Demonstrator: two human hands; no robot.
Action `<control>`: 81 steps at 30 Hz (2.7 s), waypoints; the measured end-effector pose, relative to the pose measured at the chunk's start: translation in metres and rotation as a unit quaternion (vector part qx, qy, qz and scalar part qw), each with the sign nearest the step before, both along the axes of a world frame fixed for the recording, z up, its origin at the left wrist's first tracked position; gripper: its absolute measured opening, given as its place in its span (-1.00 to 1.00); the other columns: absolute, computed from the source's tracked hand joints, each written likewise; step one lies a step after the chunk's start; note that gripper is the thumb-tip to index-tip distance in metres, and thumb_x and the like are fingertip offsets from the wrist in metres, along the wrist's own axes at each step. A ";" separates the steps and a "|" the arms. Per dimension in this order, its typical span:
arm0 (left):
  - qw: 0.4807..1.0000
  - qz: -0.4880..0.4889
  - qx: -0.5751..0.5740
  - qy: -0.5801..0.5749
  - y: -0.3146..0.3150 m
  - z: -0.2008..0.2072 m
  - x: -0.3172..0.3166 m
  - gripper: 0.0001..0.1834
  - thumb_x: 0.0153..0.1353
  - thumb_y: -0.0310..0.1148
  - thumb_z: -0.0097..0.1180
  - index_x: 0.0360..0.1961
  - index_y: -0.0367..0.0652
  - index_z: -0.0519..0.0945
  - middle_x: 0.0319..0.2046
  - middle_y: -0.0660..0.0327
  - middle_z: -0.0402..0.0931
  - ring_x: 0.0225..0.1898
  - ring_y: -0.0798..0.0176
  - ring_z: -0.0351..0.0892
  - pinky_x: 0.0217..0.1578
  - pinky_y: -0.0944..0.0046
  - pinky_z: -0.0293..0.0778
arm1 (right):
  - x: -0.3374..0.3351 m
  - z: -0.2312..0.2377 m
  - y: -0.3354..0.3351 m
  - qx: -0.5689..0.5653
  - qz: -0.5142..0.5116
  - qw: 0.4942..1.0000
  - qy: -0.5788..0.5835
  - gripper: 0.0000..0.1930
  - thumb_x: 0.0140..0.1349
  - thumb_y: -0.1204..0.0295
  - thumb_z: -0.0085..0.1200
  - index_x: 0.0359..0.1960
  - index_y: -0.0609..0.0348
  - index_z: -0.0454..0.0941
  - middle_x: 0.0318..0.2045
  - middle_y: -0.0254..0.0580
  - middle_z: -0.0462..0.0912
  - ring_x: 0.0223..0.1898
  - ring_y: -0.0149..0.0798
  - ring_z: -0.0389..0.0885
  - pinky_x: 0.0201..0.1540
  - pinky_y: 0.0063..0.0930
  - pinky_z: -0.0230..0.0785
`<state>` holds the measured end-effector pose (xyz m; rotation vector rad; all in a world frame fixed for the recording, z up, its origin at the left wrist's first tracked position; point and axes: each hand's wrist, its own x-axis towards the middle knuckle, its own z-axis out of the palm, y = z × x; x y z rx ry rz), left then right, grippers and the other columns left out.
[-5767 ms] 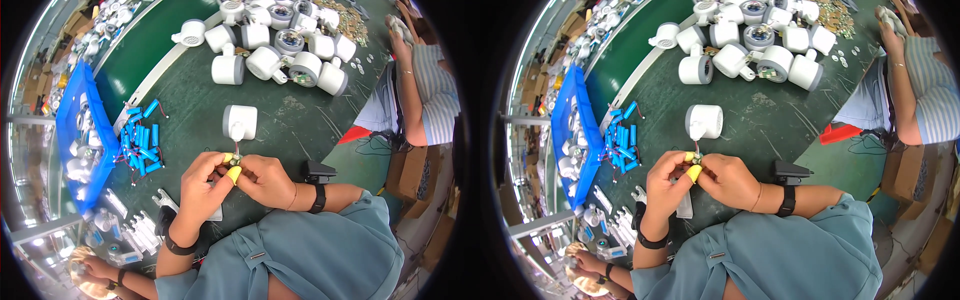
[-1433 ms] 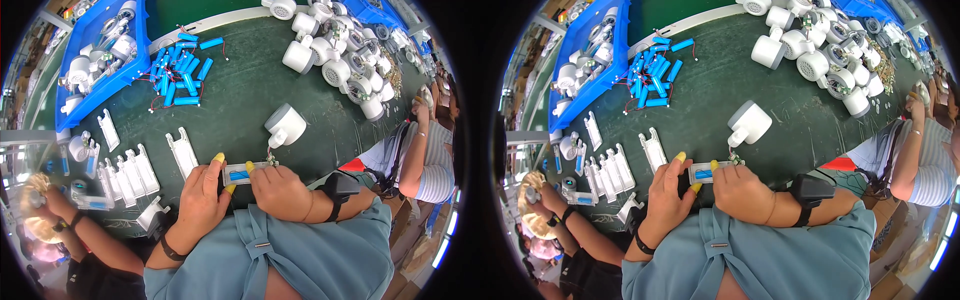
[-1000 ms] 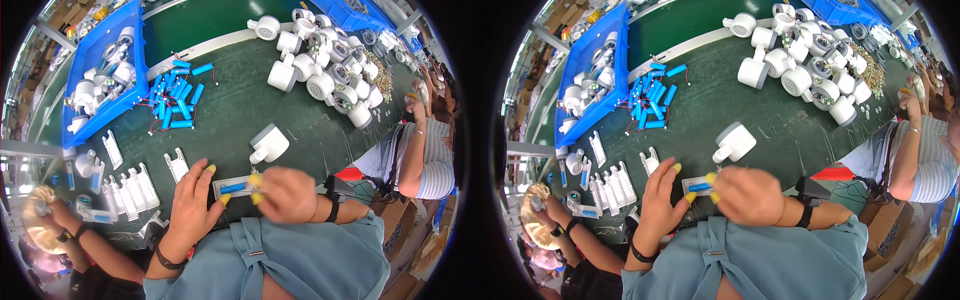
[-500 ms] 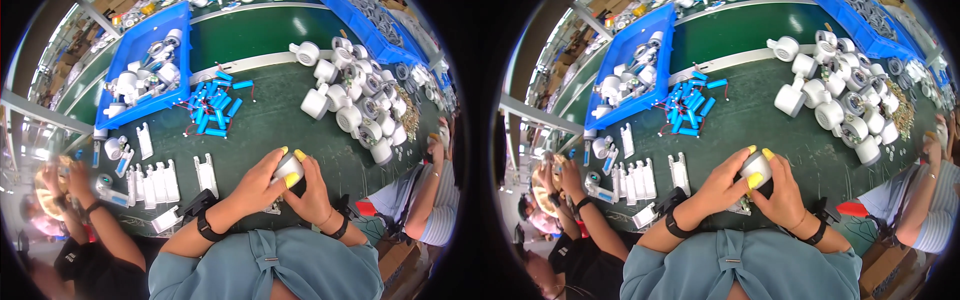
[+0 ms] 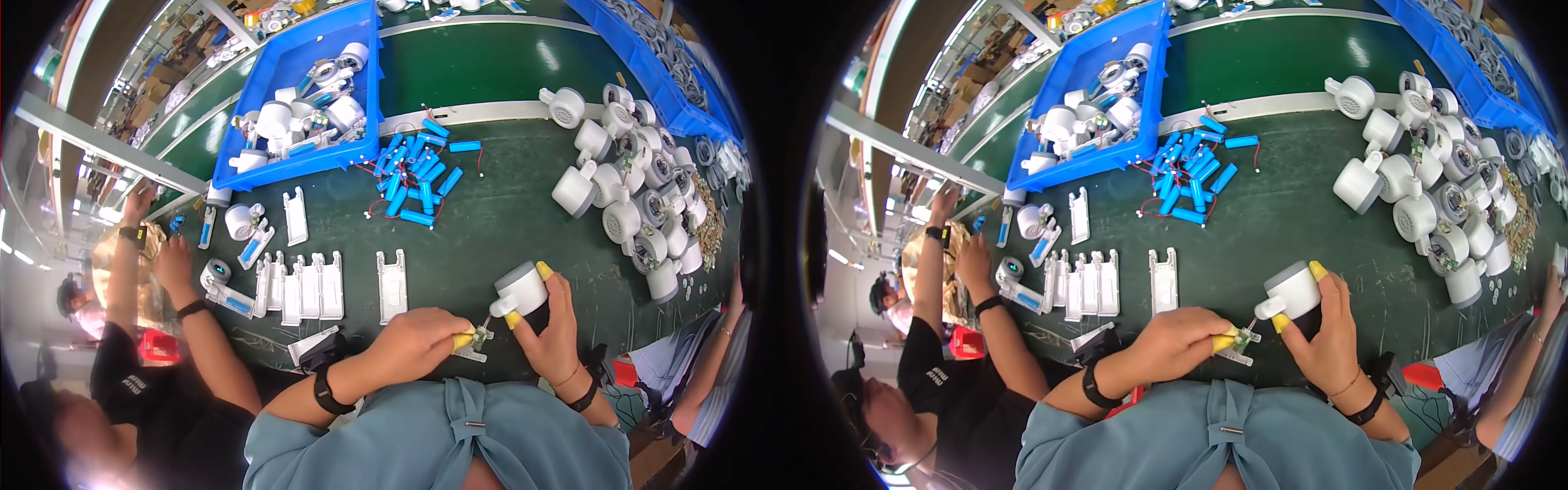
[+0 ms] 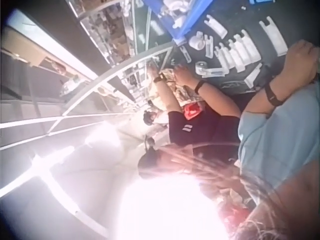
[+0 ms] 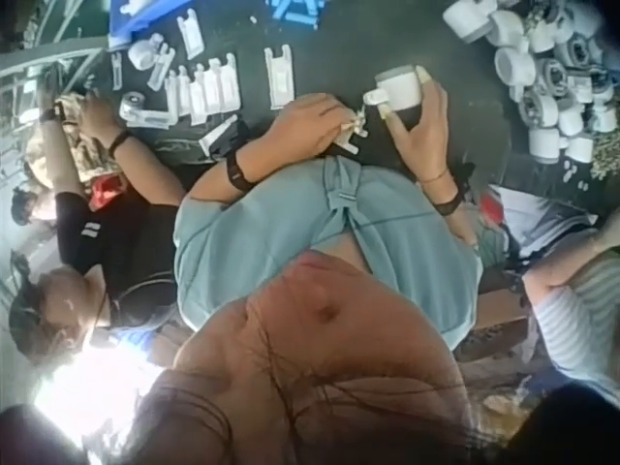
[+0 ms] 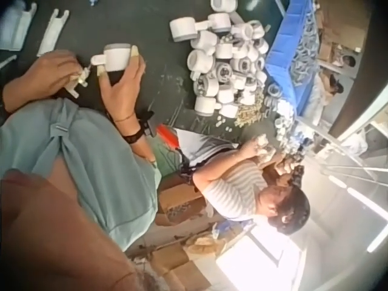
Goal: The person connects a circuit board to a light housing by hand, places a battery into a plastic cover, and then presses the cover onto the housing, repeating the process for multiple units.
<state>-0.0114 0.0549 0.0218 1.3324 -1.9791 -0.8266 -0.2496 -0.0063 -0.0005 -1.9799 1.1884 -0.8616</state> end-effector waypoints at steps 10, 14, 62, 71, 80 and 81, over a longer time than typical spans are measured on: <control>0.910 0.405 -0.069 -0.048 0.022 0.114 0.124 -0.83 0.27 -0.55 0.09 -0.14 -0.33 0.64 -0.27 0.25 0.63 -0.29 0.43 0.54 -0.23 0.45 0.41 | 0.001 -0.006 0.000 0.015 0.055 0.998 -0.017 -0.35 0.09 0.59 0.16 0.27 0.36 0.27 0.06 0.08 0.46 0.09 0.00 0.47 0.18 -0.31 0.28; 0.814 0.499 -0.099 -0.281 0.027 0.119 0.226 -0.86 0.26 -0.55 0.11 -0.27 -0.48 0.61 -0.18 0.15 0.58 -0.15 0.40 0.53 -0.10 0.43 0.41 | 0.002 -0.003 -0.001 0.002 0.048 0.999 0.005 -0.42 0.09 0.62 0.13 0.22 0.37 0.32 0.04 0.11 0.46 0.07 0.06 0.48 0.15 -0.34 0.31; 0.969 -0.022 -0.050 -0.242 -0.029 0.003 0.003 -0.54 -0.03 -0.58 0.18 -0.01 -0.27 0.50 -0.04 0.02 0.40 0.01 -0.09 0.46 0.02 0.07 0.46 | 0.026 0.002 0.024 -0.296 0.250 0.899 0.204 -0.62 0.08 0.39 0.04 -0.07 0.33 0.54 -0.17 -0.17 0.55 -0.06 -0.21 0.52 -0.13 -0.45 0.38; 0.975 -0.022 -0.010 -0.221 -0.034 0.038 0.013 -0.62 0.01 -0.59 0.13 -0.07 -0.25 0.57 -0.06 0.06 0.41 -0.03 -0.04 0.50 -0.04 0.09 0.46 | 0.014 0.017 0.002 -0.206 0.206 0.952 0.090 -0.63 0.02 0.47 0.14 -0.08 0.31 0.54 -0.20 -0.13 0.55 -0.14 -0.14 0.57 -0.20 -0.35 0.45; 0.946 -0.050 -0.125 -0.296 -0.044 0.018 0.007 -0.58 -0.02 -0.64 0.08 -0.04 -0.25 0.56 -0.09 0.07 0.48 -0.10 -0.01 0.57 -0.01 0.06 0.50 | -0.003 0.012 -0.017 -0.175 0.153 0.967 0.108 -0.56 0.01 0.52 0.23 0.01 0.26 0.52 -0.05 -0.06 0.52 0.01 -0.03 0.55 0.02 -0.21 0.45; 0.943 -0.027 -0.131 -0.305 -0.044 0.019 0.004 -0.58 -0.01 -0.60 0.10 -0.04 -0.27 0.56 -0.10 0.08 0.50 -0.06 0.03 0.57 0.03 0.05 0.48 | 0.000 0.011 -0.017 -0.172 0.153 0.967 0.107 -0.56 0.01 0.52 0.23 0.01 0.26 0.52 -0.05 -0.06 0.52 0.01 -0.03 0.55 0.02 -0.21 0.45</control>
